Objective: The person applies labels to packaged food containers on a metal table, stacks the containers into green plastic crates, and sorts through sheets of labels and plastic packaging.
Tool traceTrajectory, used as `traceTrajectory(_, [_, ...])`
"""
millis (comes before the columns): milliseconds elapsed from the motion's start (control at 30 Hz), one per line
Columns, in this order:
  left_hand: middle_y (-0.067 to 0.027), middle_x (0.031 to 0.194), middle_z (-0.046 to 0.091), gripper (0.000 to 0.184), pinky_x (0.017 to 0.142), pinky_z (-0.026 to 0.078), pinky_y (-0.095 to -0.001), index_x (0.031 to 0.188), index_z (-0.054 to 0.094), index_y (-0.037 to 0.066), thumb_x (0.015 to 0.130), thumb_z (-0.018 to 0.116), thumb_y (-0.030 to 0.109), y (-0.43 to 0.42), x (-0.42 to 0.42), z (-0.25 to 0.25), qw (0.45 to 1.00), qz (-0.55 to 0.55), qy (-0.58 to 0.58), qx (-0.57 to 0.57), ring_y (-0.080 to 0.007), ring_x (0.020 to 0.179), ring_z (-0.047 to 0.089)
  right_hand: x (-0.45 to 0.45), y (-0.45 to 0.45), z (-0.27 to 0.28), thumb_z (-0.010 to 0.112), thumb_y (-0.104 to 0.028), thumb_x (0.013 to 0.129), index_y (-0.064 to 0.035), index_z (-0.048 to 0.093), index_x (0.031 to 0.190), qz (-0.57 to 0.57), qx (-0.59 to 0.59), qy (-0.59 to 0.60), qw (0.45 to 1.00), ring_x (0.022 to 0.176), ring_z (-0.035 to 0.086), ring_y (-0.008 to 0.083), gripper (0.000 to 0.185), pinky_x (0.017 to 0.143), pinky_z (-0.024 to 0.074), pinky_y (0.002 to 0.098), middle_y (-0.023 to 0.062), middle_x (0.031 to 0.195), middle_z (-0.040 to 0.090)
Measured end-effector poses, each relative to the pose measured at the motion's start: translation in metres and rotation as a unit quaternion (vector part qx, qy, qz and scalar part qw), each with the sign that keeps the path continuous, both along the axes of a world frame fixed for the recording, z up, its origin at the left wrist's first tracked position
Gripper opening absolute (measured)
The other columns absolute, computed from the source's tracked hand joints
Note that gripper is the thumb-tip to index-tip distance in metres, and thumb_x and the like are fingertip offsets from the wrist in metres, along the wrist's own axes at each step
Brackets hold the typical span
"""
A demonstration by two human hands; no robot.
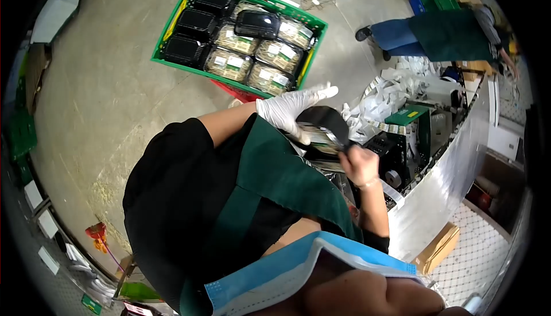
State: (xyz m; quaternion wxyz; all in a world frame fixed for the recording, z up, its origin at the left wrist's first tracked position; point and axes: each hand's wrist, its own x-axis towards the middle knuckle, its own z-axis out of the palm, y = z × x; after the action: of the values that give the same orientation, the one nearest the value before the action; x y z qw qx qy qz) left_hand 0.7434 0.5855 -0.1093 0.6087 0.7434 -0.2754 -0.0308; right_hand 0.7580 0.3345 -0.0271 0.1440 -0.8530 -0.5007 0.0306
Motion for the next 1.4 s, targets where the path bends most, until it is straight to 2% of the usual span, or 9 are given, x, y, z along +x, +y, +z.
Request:
traceTrajectory(33, [-0.0145, 0.133, 0.024, 0.101, 0.099, 0.022, -0.0303, 0.132, 0.012, 0.007, 0.056, 0.076, 0.022, 0.017, -0.004, -0.004, 0.933, -0.157, 0.231, -0.229, -0.0204, 0.122, 0.025, 0.007, 0.031, -0.005, 0.062, -0.015, 0.068, -0.008, 0.04, 0.058, 0.025, 0.003, 0.014, 1.0, 0.043, 0.046, 0.0258, 0.025, 0.039, 0.0375, 0.0343, 0.0079, 0.05, 0.041])
traceTrajectory(200, [-0.0137, 0.116, 0.045, 0.088, 0.09, 0.034, -0.0298, 0.125, 0.027, 0.005, 0.054, 0.075, 0.021, 0.093, -0.013, -0.061, 0.948, 0.082, 0.252, -0.176, -0.0207, 0.106, 0.044, 0.07, 0.114, -0.029, 0.064, -0.035, 0.07, -0.0089, 0.048, 0.07, -0.056, -0.111, 0.085, 0.989, 0.049, 0.053, 0.0274, 0.03, 0.044, 0.042, 0.0334, 0.0087, 0.056, 0.052])
traceTrajectory(367, [-0.0156, 0.104, 0.05, 0.084, 0.081, 0.039, -0.0348, 0.121, 0.031, 0.003, 0.051, 0.072, 0.025, 0.154, -0.004, -0.092, 0.886, 0.331, 0.207, 0.25, -0.0295, 0.092, 0.049, 0.16, 0.182, -0.089, 0.058, -0.044, 0.072, -0.011, 0.051, 0.063, -0.049, -0.143, 0.044, 0.988, 0.052, 0.054, 0.029, 0.034, 0.049, 0.0437, 0.0364, 0.0078, 0.058, 0.055])
traceTrajectory(533, [-0.0106, 0.117, 0.04, 0.059, 0.089, 0.029, -0.0411, 0.124, 0.029, 0.003, 0.07, 0.05, 0.013, 0.164, 0.033, -0.141, 0.698, 0.381, -0.045, 0.605, -0.0275, 0.104, 0.038, 0.221, 0.218, -0.146, 0.061, -0.031, 0.07, -0.0113, 0.044, 0.058, 0.141, 0.022, -0.143, 0.979, 0.046, 0.049, 0.0215, 0.029, 0.042, 0.0392, 0.0331, 0.0037, 0.056, 0.043])
traceTrajectory(667, [-0.0148, 0.129, 0.025, 0.091, 0.09, 0.036, -0.0399, 0.13, 0.016, 0.005, 0.056, 0.068, 0.015, 0.145, 0.027, -0.21, 0.738, 0.215, 0.311, 0.559, -0.033, 0.119, 0.026, 0.248, 0.169, -0.266, 0.055, -0.027, 0.074, -0.0099, 0.053, 0.075, -0.005, -0.333, -0.021, 0.943, 0.079, 0.055, 0.0221, 0.017, 0.064, 0.0458, 0.0335, 0.0062, 0.082, 0.054])
traceTrajectory(733, [-0.0121, 0.127, 0.03, 0.062, 0.079, 0.044, -0.0345, 0.126, 0.026, 0.004, 0.069, 0.053, 0.007, 0.142, 0.029, -0.22, 0.727, 0.262, 0.269, 0.574, -0.0308, 0.114, 0.033, 0.244, 0.165, -0.274, 0.051, -0.028, 0.074, -0.0101, 0.055, 0.082, -0.007, -0.363, 0.054, 0.93, 0.087, 0.053, 0.0247, 0.02, 0.071, 0.0455, 0.0344, 0.0082, 0.09, 0.055])
traceTrajectory(967, [-0.0138, 0.137, 0.01, 0.09, 0.102, 0.015, -0.0392, 0.132, 0.008, 0.007, 0.06, 0.062, 0.008, 0.192, 0.051, -0.233, 0.727, 0.231, 0.132, 0.633, -0.0307, 0.127, 0.009, 0.256, 0.216, -0.279, 0.06, -0.019, 0.063, -0.0091, 0.048, 0.103, -0.061, -0.134, 0.001, 0.989, 0.098, 0.045, 0.0237, 0.043, 0.081, 0.0383, 0.0346, 0.0071, 0.106, 0.047])
traceTrajectory(1267, [-0.0105, 0.116, 0.038, 0.075, 0.095, 0.024, -0.0437, 0.125, 0.028, 0.007, 0.058, 0.061, 0.007, 0.195, 0.074, -0.214, 0.767, 0.208, 0.105, 0.598, -0.029, 0.113, 0.032, 0.252, 0.356, -0.315, 0.073, -0.033, 0.055, -0.0146, 0.021, 0.129, 0.058, -0.18, 0.01, 0.982, 0.12, 0.026, 0.0303, 0.093, 0.092, 0.0282, 0.0441, 0.0158, 0.127, 0.031])
traceTrajectory(1400, [-0.0106, 0.116, 0.039, 0.076, 0.096, 0.023, -0.0445, 0.126, 0.029, 0.009, 0.057, 0.061, 0.009, 0.199, 0.071, -0.195, 0.791, 0.205, 0.071, 0.572, -0.03, 0.112, 0.034, 0.266, 0.368, -0.327, 0.072, -0.03, 0.053, -0.0135, 0.032, 0.122, 0.041, -0.13, 0.076, 0.988, 0.103, 0.041, 0.0272, 0.082, 0.084, 0.0342, 0.0421, 0.0115, 0.111, 0.043])
